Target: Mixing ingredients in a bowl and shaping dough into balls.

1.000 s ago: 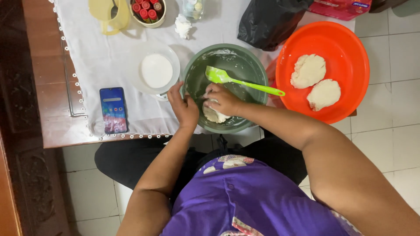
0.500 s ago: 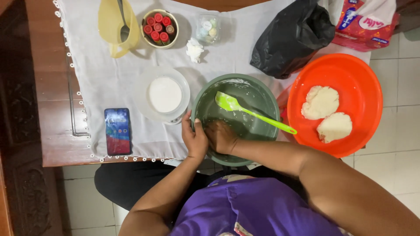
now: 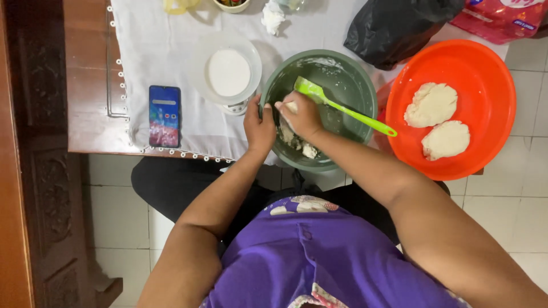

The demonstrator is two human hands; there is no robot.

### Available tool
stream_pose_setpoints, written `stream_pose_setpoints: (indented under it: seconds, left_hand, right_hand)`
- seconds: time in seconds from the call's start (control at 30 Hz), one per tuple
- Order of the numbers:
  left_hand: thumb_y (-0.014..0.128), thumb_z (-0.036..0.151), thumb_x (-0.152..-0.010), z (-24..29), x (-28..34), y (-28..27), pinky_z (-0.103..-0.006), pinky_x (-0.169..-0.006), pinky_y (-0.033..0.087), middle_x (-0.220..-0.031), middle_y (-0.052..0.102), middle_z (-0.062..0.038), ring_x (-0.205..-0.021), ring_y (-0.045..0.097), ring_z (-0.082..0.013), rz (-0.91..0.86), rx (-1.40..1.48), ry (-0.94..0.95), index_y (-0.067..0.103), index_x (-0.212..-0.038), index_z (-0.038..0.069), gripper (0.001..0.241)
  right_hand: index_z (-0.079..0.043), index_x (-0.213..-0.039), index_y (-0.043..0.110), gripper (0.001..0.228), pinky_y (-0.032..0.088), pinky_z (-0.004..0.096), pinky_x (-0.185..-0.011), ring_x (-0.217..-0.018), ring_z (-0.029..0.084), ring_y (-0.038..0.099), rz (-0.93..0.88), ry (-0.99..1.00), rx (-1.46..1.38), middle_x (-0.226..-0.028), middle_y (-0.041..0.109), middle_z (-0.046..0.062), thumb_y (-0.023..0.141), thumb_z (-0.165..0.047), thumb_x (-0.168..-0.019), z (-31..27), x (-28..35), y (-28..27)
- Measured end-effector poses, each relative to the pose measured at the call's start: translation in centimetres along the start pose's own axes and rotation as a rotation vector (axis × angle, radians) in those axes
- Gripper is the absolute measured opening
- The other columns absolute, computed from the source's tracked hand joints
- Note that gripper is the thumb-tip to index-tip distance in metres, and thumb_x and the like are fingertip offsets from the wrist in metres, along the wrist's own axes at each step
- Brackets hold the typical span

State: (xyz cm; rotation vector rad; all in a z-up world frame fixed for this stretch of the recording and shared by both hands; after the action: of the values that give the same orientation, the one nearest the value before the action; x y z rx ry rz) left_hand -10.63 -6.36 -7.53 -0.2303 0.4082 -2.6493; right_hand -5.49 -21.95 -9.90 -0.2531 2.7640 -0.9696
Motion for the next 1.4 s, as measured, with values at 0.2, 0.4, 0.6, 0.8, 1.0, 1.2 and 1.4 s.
stream_pose_setpoints:
  seconds: [0.2, 0.4, 0.6, 0.8, 1.0, 1.2, 1.4]
  left_hand:
    - [0.061, 0.017, -0.099, -0.1, -0.3, 0.0, -0.0497, -0.098, 0.051, -0.111, 0.070, -0.019, -0.113, 0.066, -0.0414, -0.013, 0.052, -0.022, 0.064, -0.130, 0.010, 0.032]
    - [0.061, 0.012, -0.100, 1.8, 0.1, -0.4, -0.0476, -0.095, 0.051, -0.109, 0.068, -0.018, -0.112, 0.066, -0.0354, 0.023, 0.140, -0.044, 0.063, -0.128, 0.009, 0.028]
    - [0.063, 0.012, -0.099, 2.0, 0.5, -0.1, -0.0458, -0.098, 0.050, -0.110, 0.069, -0.019, -0.111, 0.066, -0.0355, 0.030, 0.162, -0.091, 0.064, -0.127, 0.007, 0.029]
    - [0.064, 0.015, -0.098, 0.2, 0.8, 0.3, -0.0462, -0.096, 0.051, -0.108, 0.070, -0.019, -0.110, 0.066, -0.0366, 0.064, 0.125, -0.097, 0.063, -0.127, 0.008, 0.030]
    - [0.058, 0.020, -0.103, 0.1, 2.9, -0.9, -0.0537, -0.098, 0.049, -0.114, 0.066, -0.025, -0.115, 0.061, -0.0476, 0.032, 0.067, -0.077, 0.060, -0.132, 0.006, 0.032]
    - [0.054, 0.025, -0.107, -0.7, -1.3, 0.5, -0.0518, -0.106, 0.049, -0.133, 0.061, -0.020, -0.127, 0.059, -0.0422, -0.109, 0.029, -0.082, 0.055, -0.142, 0.007, 0.039]
    - [0.057, 0.021, -0.104, 1.1, -1.0, 0.2, -0.0532, -0.099, 0.052, -0.118, 0.065, -0.020, -0.118, 0.062, -0.0457, -0.061, 0.029, -0.023, 0.060, -0.131, 0.007, 0.031]
  right_hand:
    - [-0.008, -0.100, 0.064, 0.033, 0.053, 0.053, -0.082, -0.094, 0.039, 0.069, -0.542, -0.125, 0.054, -0.096, 0.072, 0.015, 0.081, -0.027, -0.077, -4.3, 1.4, -3.4]
    - [-0.006, -0.063, 0.068, 0.040, 0.053, 0.051, -0.067, -0.069, 0.037, 0.063, -0.566, -0.483, 0.356, -0.063, 0.058, 0.016, 0.061, -0.036, -0.087, -5.5, 5.4, -0.2]
    - [-0.021, -0.070, 0.067, 0.019, 0.051, 0.042, -0.064, -0.073, 0.026, 0.067, -0.298, -0.708, 0.358, -0.071, 0.064, 0.003, 0.064, -0.038, -0.077, -4.5, 4.6, 1.1]
    - [-0.024, -0.070, 0.062, 0.030, 0.052, 0.042, -0.055, -0.066, 0.026, 0.065, -0.333, -0.681, 0.244, -0.067, 0.059, -0.001, 0.057, -0.050, -0.084, -3.0, 3.1, 1.9]
    - [-0.007, -0.079, 0.072, 0.037, 0.056, 0.051, -0.062, -0.073, 0.039, 0.070, -0.492, -0.256, 0.427, -0.072, 0.067, 0.015, 0.057, -0.037, -0.094, -3.6, 2.0, 1.9]
    - [-0.014, -0.124, 0.072, 0.035, 0.060, 0.050, -0.079, -0.095, 0.040, 0.073, -0.460, -0.161, 0.397, -0.101, 0.072, 0.018, 0.060, -0.035, -0.099, -3.4, 0.7, -3.6]
    - [0.000, -0.084, 0.066, 0.019, 0.053, 0.056, -0.071, -0.085, 0.050, 0.061, -0.382, -0.320, 0.068, -0.089, 0.057, 0.023, 0.056, -0.016, -0.089, -8.4, 2.7, -1.4]
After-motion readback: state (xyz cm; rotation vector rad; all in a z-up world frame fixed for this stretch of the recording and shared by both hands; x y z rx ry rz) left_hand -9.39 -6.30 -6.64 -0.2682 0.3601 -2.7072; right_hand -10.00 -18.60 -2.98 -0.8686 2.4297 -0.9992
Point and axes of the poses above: each hand's wrist, its own x-axis away from the middle knuckle, its own y-axis out of the palm, z = x × y, the point moved 7 cm from there along -x, towards the middle knuckle
